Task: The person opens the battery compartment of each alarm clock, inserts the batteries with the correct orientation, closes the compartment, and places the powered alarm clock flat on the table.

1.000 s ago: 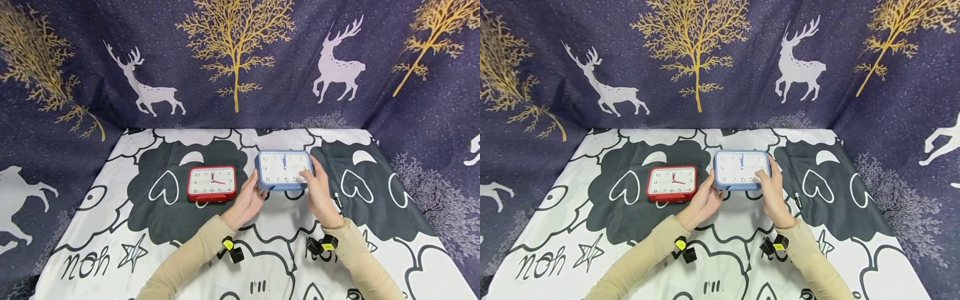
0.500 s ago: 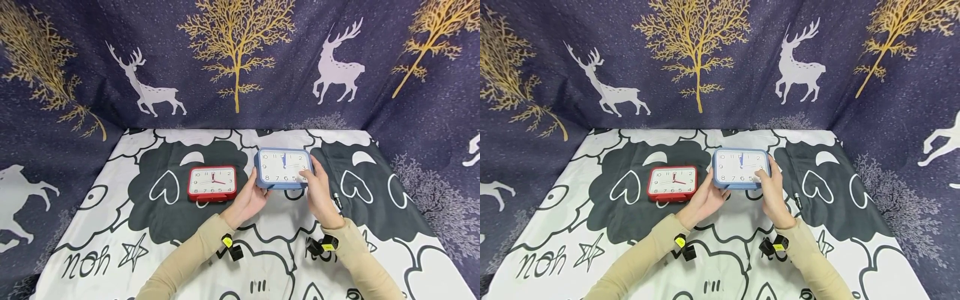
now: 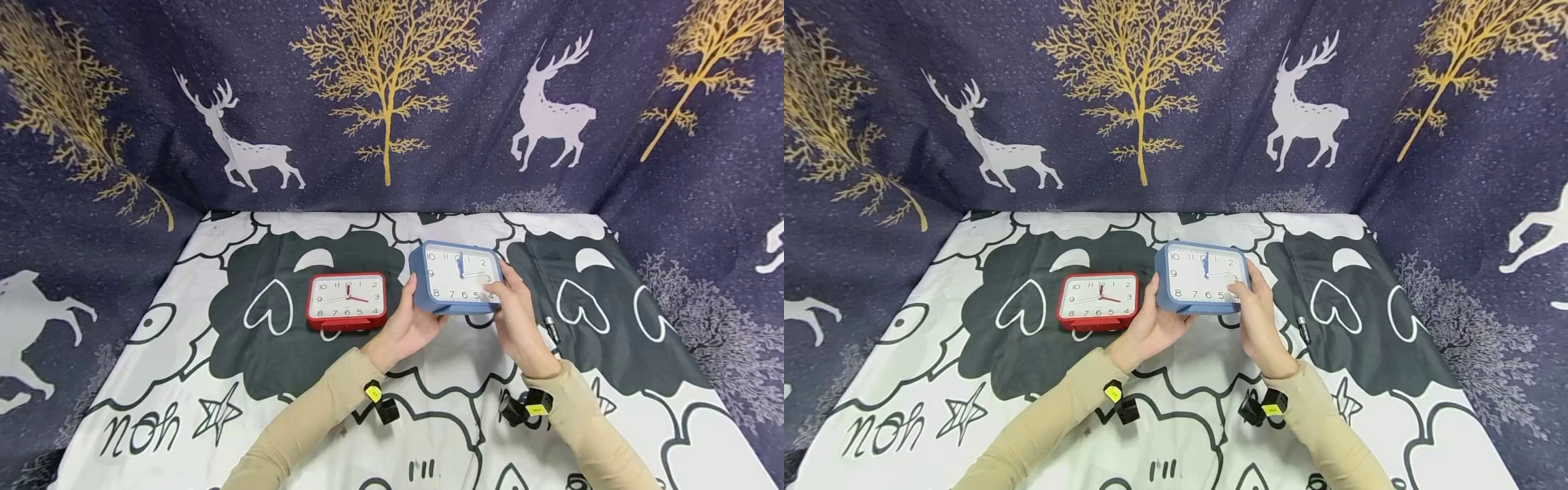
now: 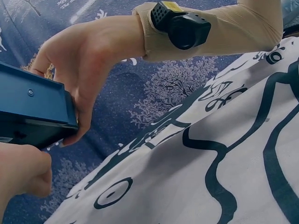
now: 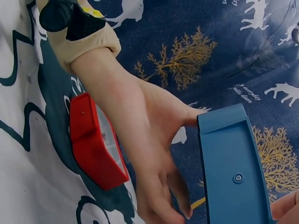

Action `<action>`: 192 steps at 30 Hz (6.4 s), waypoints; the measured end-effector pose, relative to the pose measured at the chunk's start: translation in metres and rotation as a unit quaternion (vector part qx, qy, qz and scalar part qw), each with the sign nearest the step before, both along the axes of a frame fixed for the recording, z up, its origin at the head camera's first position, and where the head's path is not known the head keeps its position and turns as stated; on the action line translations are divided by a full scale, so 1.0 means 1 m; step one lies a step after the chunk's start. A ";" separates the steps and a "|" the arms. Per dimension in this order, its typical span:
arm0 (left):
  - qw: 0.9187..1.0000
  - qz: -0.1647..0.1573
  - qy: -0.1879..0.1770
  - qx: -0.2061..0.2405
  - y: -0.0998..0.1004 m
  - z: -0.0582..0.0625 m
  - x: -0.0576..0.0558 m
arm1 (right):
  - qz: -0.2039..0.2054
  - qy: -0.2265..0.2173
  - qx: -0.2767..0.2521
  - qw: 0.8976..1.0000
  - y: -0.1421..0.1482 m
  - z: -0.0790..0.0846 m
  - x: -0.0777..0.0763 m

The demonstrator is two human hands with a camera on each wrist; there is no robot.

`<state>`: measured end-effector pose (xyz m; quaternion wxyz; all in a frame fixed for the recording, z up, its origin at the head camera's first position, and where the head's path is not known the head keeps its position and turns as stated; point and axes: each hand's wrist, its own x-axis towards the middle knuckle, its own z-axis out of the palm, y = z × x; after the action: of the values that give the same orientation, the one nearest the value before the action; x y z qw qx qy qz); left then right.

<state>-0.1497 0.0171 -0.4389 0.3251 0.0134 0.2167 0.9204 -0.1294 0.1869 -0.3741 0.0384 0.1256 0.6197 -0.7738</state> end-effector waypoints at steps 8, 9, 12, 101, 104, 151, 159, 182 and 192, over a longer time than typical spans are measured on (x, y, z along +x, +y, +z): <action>0.999 -0.020 0.028 -0.015 0.004 0.001 0.004 | 0.006 0.008 0.002 1.000 -0.002 0.000 0.000; 0.999 -0.024 0.034 -0.017 0.004 0.001 0.005 | 0.008 0.009 0.003 1.000 -0.002 0.000 0.000; 0.998 -0.045 0.052 -0.009 0.002 0.003 0.005 | 0.019 0.014 -0.008 1.000 -0.005 0.000 0.001; 0.986 -0.110 0.119 -0.033 -0.006 -0.001 -0.002 | 0.054 0.465 0.365 0.805 -0.025 -0.019 0.016; 0.987 -0.106 0.121 -0.029 -0.005 -0.002 -0.002 | 0.064 0.476 0.365 0.798 -0.026 -0.018 0.016; 0.970 -0.093 0.149 -0.170 0.003 0.002 0.002 | 0.079 0.483 0.459 0.741 -0.031 -0.025 0.015; 0.977 -0.075 0.081 -0.181 0.003 0.004 0.001 | 0.065 0.467 0.461 0.752 -0.029 -0.022 0.015; 0.983 -0.047 0.012 -0.177 0.004 -0.007 -0.004 | 0.039 0.476 0.438 0.761 -0.027 -0.020 0.016; 0.986 -0.053 0.009 -0.155 0.003 -0.010 -0.004 | 0.034 0.476 0.431 0.766 -0.027 -0.022 0.015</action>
<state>-0.1534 0.0205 -0.4487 0.3695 -0.0172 0.3589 0.8570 -0.1140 0.1595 -0.3958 -0.2938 -0.2765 0.8306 -0.3839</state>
